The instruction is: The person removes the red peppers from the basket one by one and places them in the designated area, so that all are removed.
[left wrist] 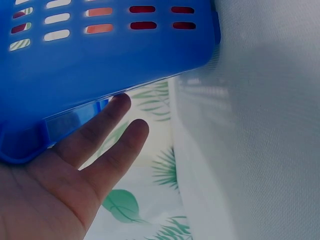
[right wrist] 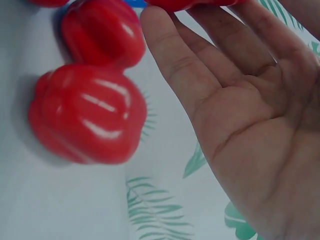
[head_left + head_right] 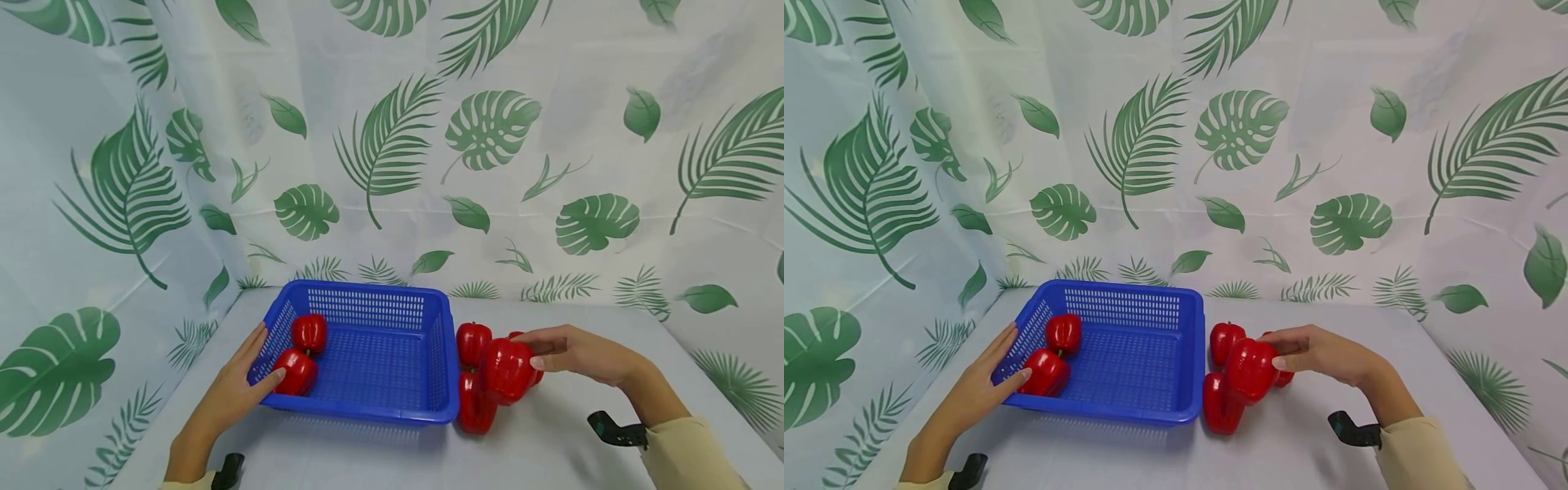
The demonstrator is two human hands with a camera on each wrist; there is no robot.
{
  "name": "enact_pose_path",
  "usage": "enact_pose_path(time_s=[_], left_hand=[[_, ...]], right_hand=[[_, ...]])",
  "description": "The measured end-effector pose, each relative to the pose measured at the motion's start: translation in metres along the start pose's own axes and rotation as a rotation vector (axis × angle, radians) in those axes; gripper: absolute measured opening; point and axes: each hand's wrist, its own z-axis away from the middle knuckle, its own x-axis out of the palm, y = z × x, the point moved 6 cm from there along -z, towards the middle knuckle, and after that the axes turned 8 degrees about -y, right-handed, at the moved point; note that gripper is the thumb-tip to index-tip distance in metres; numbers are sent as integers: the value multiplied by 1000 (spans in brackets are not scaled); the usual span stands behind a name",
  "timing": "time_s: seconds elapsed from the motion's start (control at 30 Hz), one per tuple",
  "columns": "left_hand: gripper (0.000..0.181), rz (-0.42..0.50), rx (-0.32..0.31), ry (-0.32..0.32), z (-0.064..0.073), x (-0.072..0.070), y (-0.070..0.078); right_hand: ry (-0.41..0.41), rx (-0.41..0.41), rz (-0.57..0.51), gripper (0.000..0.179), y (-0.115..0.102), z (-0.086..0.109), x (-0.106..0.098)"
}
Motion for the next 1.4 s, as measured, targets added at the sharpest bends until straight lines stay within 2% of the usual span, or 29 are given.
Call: enact_pose_path(time_s=[0.2,0.4,0.67,0.93,1.2,1.4], left_hand=[[98,1,0,0,0,1,-1],[98,0,3,1,-2,0,-2],[98,-4,-1,0,-1,-3,-4],[98,3,3,-2,-2,-1,-4],[99,-4,-6,-2,-2,-2,-1],[98,-9,-17,-4,-2,1,-4]], right_hand=[[2,15,-21,55,8,10,2],[-36,43,-42,53,16,18,7],[-98,57,-94,51,32,17,15],[-109,83,-74,52,44,20,17],[-139,96,-125,52,59,26,19],[-121,116,-124,53,69,26,19]])
